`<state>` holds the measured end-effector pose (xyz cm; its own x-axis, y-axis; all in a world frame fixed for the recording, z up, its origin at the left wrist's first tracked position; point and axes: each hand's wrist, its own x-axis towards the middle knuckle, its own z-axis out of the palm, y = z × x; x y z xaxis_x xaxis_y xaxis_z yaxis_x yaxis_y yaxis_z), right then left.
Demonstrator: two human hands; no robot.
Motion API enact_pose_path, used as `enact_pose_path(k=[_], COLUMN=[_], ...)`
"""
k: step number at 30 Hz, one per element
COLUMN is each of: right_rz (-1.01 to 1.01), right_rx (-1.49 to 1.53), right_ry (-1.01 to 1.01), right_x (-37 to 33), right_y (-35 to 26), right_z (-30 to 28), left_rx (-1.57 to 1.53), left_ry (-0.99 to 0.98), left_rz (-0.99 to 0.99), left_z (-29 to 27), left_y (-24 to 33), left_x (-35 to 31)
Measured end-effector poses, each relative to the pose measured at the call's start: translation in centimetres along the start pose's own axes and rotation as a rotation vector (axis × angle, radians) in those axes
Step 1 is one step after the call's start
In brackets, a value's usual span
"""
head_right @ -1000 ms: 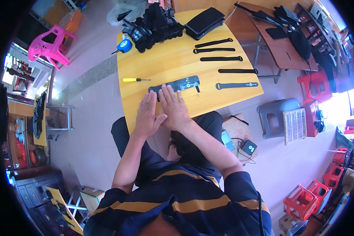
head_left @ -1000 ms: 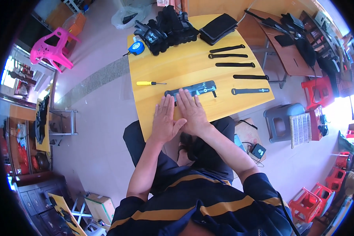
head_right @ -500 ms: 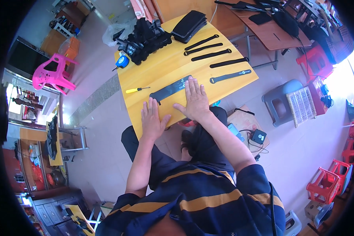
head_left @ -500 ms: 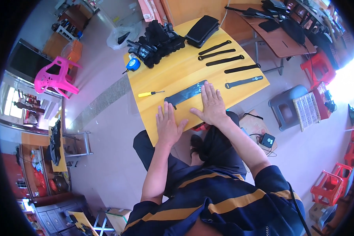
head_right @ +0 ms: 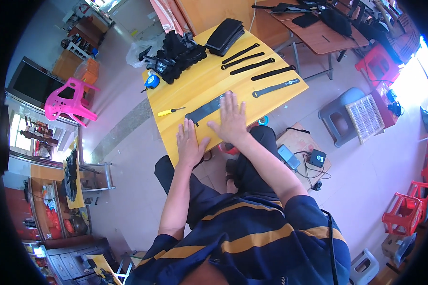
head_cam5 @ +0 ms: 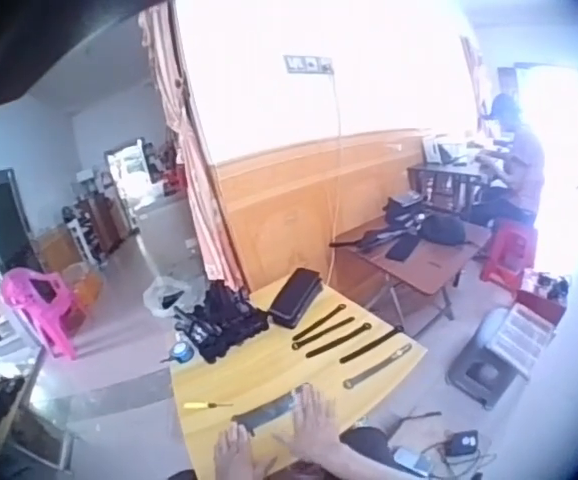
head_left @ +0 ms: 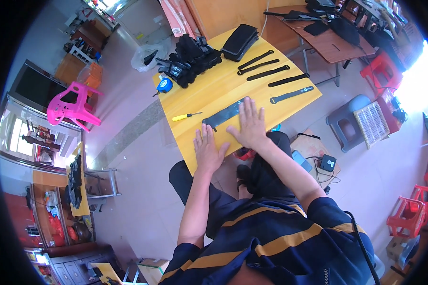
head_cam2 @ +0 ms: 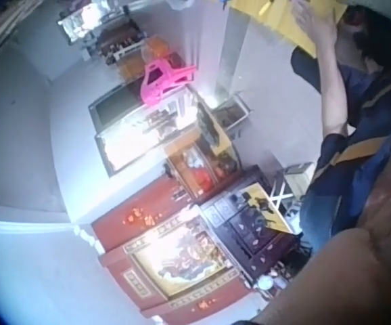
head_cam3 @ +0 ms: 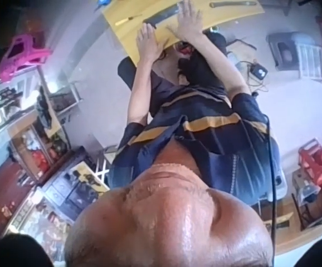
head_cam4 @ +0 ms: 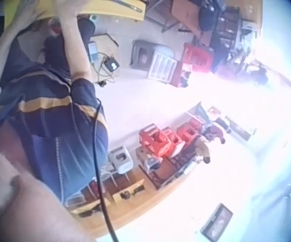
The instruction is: The recorder aligns several black straps on a table, handles them, and then measures one of them using a blue tape measure.
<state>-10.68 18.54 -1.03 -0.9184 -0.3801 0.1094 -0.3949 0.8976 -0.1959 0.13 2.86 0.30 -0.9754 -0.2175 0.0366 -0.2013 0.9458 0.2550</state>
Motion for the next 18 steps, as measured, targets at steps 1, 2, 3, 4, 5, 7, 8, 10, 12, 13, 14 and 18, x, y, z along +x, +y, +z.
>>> enact_pose_path(k=[1,2,3,4,5,7,8,10,12,13,14,18], right_rz=[-0.135,-0.268,-0.367,-0.361,-0.442,-0.586,-0.581,-0.549,-0.51,-0.478,-0.466,-0.372], right_rx=[0.005,0.009,0.01,0.007,0.046,0.062,0.061,0.094,0.098,0.103,0.053,0.027], right_ry=[0.026,0.052,0.027,0.028,-0.027,-0.072,-0.071,-0.142,-0.138,-0.134,-0.124,-0.11], right_x=[-0.6,-1.1,-1.2,-1.0,-0.7,-0.1,0.1,0.2,0.3,0.2,0.4,0.3], right_y=[-0.9,-1.9,-2.7,-3.2,-3.6,-4.0,-4.0,-3.6,-2.2,-1.2,-0.3,2.2], right_z=[0.3,0.6,0.8,1.0,1.1,1.0,1.0,0.7,0.3,0.1,0.1,-0.7], left_rx=[-0.037,-0.035,-0.039,-0.043,-0.045,-0.121,-0.121,-0.113,-0.098,-0.08,-0.081,-0.076], left_ry=[0.019,0.017,0.028,0.038,0.037,0.049,0.047,0.034,0.008,-0.015,-0.019,-0.001], left_rz=[0.007,0.01,0.038,0.067,0.074,0.101,0.106,0.079,0.063,0.042,0.047,0.089], left_z=[0.1,0.2,0.3,0.4,0.5,0.6,0.8,0.7,0.3,0.1,0.2,0.3], left_y=[-0.2,-0.5,-0.7,-0.9,-1.2,-1.8,-1.9,-1.6,-1.2,-1.1,-1.2,-1.9], left_x=[-0.1,-0.1,-0.2,-0.2,-0.2,-0.1,-0.1,-0.2,-0.2,-0.2,-0.1,-0.2])
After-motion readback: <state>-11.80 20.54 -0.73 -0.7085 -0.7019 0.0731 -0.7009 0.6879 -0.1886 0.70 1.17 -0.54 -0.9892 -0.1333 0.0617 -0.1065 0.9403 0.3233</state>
